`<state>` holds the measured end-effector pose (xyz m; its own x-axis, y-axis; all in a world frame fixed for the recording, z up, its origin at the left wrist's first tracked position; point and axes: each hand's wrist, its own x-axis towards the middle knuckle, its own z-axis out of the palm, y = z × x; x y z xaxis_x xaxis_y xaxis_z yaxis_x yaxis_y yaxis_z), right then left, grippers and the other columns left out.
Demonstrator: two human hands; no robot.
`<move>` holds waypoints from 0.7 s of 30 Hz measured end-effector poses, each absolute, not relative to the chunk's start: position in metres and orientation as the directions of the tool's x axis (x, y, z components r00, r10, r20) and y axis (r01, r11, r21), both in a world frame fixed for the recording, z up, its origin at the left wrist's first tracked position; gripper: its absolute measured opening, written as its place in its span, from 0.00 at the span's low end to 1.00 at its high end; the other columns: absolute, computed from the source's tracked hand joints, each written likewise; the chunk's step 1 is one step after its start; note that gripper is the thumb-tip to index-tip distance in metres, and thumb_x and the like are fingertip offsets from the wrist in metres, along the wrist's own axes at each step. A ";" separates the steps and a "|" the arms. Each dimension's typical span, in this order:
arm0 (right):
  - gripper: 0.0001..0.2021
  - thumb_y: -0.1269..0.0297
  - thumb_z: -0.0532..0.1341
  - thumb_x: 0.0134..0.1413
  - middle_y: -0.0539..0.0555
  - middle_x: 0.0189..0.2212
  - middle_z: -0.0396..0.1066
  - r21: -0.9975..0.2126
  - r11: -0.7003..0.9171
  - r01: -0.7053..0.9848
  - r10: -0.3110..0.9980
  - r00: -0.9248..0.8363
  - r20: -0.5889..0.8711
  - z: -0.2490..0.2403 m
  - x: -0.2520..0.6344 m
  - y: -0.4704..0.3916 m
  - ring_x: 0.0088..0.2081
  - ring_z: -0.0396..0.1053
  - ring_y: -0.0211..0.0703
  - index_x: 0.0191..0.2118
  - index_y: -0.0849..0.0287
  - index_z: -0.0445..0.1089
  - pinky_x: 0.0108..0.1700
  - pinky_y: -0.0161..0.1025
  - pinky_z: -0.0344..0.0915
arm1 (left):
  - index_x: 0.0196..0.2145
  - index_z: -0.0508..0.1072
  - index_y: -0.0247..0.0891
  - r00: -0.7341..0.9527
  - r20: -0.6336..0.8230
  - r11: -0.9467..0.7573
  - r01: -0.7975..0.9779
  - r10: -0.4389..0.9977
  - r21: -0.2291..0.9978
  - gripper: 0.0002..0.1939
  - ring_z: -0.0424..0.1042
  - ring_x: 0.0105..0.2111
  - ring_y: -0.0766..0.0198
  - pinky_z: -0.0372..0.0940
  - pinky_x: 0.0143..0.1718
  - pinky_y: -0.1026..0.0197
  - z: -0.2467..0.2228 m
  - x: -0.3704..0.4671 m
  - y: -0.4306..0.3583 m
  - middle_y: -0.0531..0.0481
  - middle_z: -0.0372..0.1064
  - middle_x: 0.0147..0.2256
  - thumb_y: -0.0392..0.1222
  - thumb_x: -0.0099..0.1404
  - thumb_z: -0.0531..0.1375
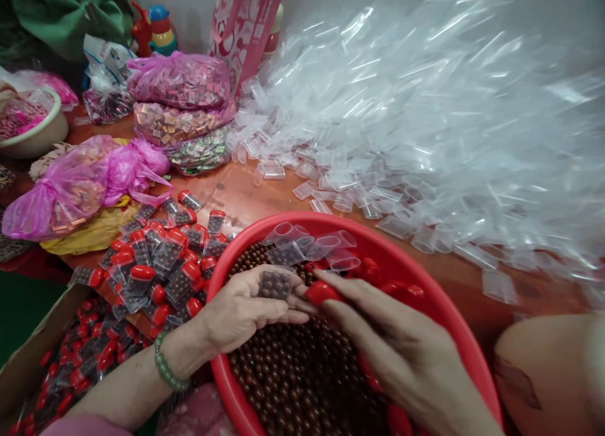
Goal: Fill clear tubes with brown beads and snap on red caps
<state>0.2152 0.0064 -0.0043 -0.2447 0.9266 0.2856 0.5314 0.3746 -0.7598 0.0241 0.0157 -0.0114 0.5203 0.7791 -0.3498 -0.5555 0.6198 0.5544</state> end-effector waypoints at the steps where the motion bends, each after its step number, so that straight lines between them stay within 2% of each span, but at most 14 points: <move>1: 0.14 0.65 0.61 0.60 0.51 0.43 0.79 -0.829 0.279 0.484 0.960 -0.166 0.226 0.000 0.216 0.010 0.41 0.78 0.44 0.51 0.48 0.74 0.44 0.37 0.76 | 0.41 0.72 0.33 0.569 -0.318 0.644 -0.578 0.758 0.502 0.18 0.75 0.41 0.60 0.66 0.48 0.56 -0.013 0.023 0.017 0.47 0.72 0.39 0.29 0.50 0.63; 4: 0.12 0.59 0.63 0.57 0.50 0.40 0.80 -0.942 0.086 0.324 0.996 -0.049 0.074 0.011 0.210 0.022 0.39 0.78 0.44 0.47 0.48 0.76 0.39 0.36 0.76 | 0.43 0.74 0.31 0.686 -0.220 0.706 -0.586 0.693 0.397 0.21 0.77 0.42 0.56 0.66 0.48 0.54 -0.016 0.020 0.020 0.43 0.75 0.40 0.30 0.48 0.60; 8: 0.11 0.58 0.65 0.55 0.50 0.37 0.79 -0.966 0.072 0.248 0.994 -0.094 0.050 0.018 0.192 0.030 0.35 0.77 0.42 0.44 0.49 0.77 0.34 0.36 0.75 | 0.44 0.74 0.30 0.704 -0.183 0.706 -0.586 0.687 0.398 0.19 0.77 0.40 0.56 0.66 0.47 0.54 -0.019 0.019 0.021 0.41 0.77 0.39 0.32 0.52 0.58; 13: 0.09 0.62 0.64 0.55 0.51 0.38 0.79 -0.953 0.124 0.277 0.988 -0.124 0.093 0.015 0.182 0.031 0.38 0.77 0.42 0.42 0.52 0.77 0.40 0.37 0.74 | 0.42 0.74 0.32 0.671 -0.247 0.687 -0.534 0.699 0.493 0.15 0.74 0.37 0.61 0.66 0.43 0.57 -0.018 0.023 0.017 0.44 0.75 0.36 0.33 0.54 0.62; 15: 0.08 0.64 0.64 0.55 0.50 0.35 0.79 -0.951 0.129 0.282 0.985 -0.149 0.089 0.013 0.182 0.029 0.34 0.76 0.40 0.41 0.52 0.77 0.36 0.34 0.74 | 0.40 0.73 0.32 0.659 -0.277 0.676 -0.483 0.699 0.557 0.13 0.73 0.36 0.63 0.66 0.42 0.59 -0.018 0.024 0.016 0.46 0.73 0.35 0.37 0.56 0.65; 18: 0.08 0.63 0.64 0.56 0.48 0.29 0.76 -0.971 0.090 0.222 0.985 -0.166 0.054 0.011 0.183 0.026 0.25 0.72 0.35 0.42 0.52 0.76 0.27 0.31 0.71 | 0.42 0.72 0.33 0.639 -0.274 0.635 -0.441 0.718 0.635 0.19 0.71 0.36 0.64 0.65 0.41 0.59 -0.019 0.023 0.015 0.47 0.69 0.35 0.48 0.58 0.67; 21: 0.07 0.62 0.64 0.56 0.47 0.24 0.73 -0.982 0.074 0.173 0.990 -0.134 0.051 0.009 0.182 0.024 0.22 0.70 0.35 0.41 0.52 0.75 0.24 0.31 0.70 | 0.41 0.70 0.33 0.604 -0.263 0.575 -0.408 0.753 0.709 0.21 0.69 0.35 0.66 0.64 0.41 0.60 -0.019 0.021 0.015 0.48 0.67 0.35 0.52 0.58 0.67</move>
